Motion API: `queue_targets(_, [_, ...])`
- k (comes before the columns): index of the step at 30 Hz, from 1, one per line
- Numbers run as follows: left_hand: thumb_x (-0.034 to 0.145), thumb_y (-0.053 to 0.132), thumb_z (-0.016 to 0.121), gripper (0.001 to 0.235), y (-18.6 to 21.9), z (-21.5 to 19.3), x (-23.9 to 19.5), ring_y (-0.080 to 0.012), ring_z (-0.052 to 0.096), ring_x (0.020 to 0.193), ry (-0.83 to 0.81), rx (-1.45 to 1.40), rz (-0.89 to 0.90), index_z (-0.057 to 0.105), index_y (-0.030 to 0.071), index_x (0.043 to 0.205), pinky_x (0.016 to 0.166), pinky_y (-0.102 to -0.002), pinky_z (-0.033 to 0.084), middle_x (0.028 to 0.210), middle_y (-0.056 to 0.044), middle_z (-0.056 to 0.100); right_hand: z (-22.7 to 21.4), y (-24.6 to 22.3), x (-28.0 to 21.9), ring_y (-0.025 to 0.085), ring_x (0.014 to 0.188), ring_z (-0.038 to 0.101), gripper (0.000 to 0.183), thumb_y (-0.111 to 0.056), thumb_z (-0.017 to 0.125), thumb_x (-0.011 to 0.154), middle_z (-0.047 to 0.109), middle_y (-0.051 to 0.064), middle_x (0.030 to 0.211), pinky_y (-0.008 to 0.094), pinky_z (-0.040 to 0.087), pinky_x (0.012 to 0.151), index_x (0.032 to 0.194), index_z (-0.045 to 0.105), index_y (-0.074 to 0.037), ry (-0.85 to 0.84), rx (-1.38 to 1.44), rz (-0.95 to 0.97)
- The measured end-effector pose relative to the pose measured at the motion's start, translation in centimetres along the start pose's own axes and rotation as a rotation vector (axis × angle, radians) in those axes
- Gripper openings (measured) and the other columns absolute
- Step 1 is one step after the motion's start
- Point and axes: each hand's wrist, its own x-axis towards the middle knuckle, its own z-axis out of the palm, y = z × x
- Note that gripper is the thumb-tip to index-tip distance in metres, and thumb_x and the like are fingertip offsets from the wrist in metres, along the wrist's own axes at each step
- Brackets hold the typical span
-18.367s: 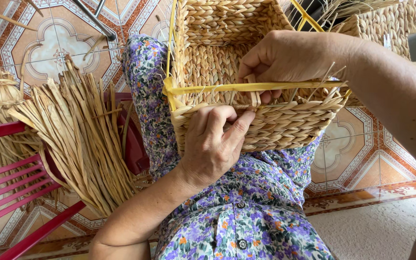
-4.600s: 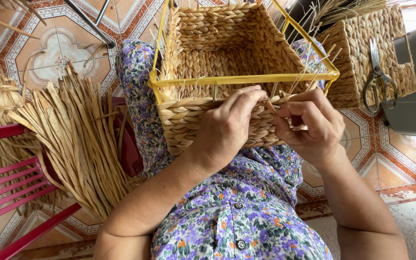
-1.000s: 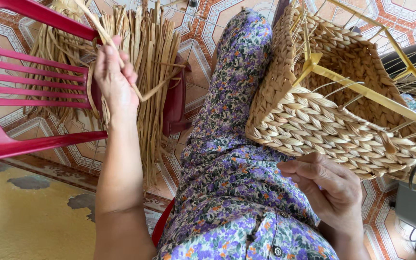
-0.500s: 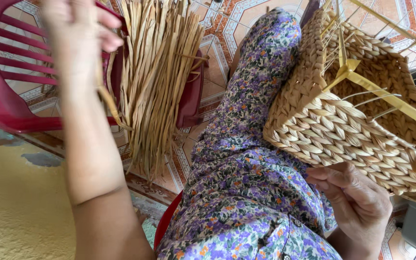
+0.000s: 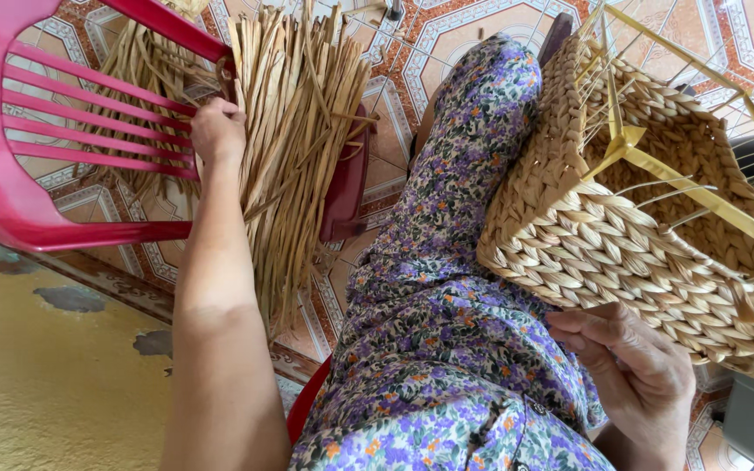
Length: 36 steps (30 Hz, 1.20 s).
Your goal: The person weaves a basket using dried palm leaves, interlacing them through a yellow frame. They trim excess material with scissors and continue weaving the sides of the basket.
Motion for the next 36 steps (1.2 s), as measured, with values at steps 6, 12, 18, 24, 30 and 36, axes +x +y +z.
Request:
queue_targets(6, [0.097,0.009,0.070,0.004,0.9,-2.1,0.9,-0.0111,0.076,0.083,-0.052,-0.525,0.040,0.071,0.013,0.099,0.068,-0.026,0.062,0.102,-0.002,0.078,-0.2,0.0,0.1,0.019,0.090,0.076,0.017,0.011,0.061,0.093,0.075,0.017,0.106,0.027,0.066,0.077,0.108,0.066,0.005,0.030,0.073,0.000])
queue_targets(12, [0.104,0.008,0.063,0.017,3.7,-6.7,0.3,-0.0064,0.074,0.088,-0.289,-0.617,0.242,0.069,0.013,0.119,0.070,-0.018,0.061,0.113,-0.003,0.077,0.3,-0.2,-0.3,0.018,0.086,0.075,0.014,0.011,0.065,0.093,0.076,0.016,0.103,0.028,0.065,0.080,0.105,0.070,0.006,0.014,-0.029,0.024])
queue_targets(18, [0.095,0.006,0.062,0.021,3.1,-8.1,0.7,-0.0051,0.075,0.082,-0.160,-0.430,-0.041,0.076,0.013,0.109,0.065,-0.016,0.061,0.118,-0.002,0.074,0.2,-0.3,-0.2,0.018,0.090,0.076,0.012,0.011,0.064,0.095,0.075,0.016,0.105,0.029,0.066,0.083,0.104,0.070,0.006,0.025,-0.012,0.009])
queue_targets(24, [0.098,0.029,0.073,0.021,-1.6,-4.0,-0.3,-0.0186,0.074,0.085,-0.324,-0.152,-0.304,0.074,0.010,0.107,0.073,-0.031,0.056,0.107,-0.014,0.076,0.1,-0.4,-0.2,0.019,0.090,0.076,0.015,0.011,0.065,0.091,0.075,0.015,0.101,0.027,0.064,0.080,0.104,0.071,0.007,0.001,-0.066,0.063])
queue_targets(30, [0.095,0.021,0.073,0.010,-3.1,-2.1,-1.6,-0.0060,0.067,0.069,0.109,-0.434,0.004,0.080,0.015,0.101,0.059,-0.019,0.051,0.091,-0.003,0.077,0.2,-0.6,-0.1,0.018,0.090,0.075,0.016,0.010,0.065,0.091,0.075,0.013,0.099,0.026,0.063,0.081,0.106,0.071,0.007,-0.003,-0.081,0.075])
queue_targets(36, [0.105,0.020,0.065,0.011,0.3,-6.2,-3.2,-0.0033,0.049,0.050,0.075,-1.002,-0.003,0.073,0.012,0.104,0.040,-0.019,0.034,0.076,0.001,0.069,0.1,-0.7,0.1,0.018,0.089,0.076,0.017,0.010,0.065,0.090,0.076,0.012,0.096,0.026,0.063,0.078,0.105,0.073,0.005,-0.031,-0.079,0.089])
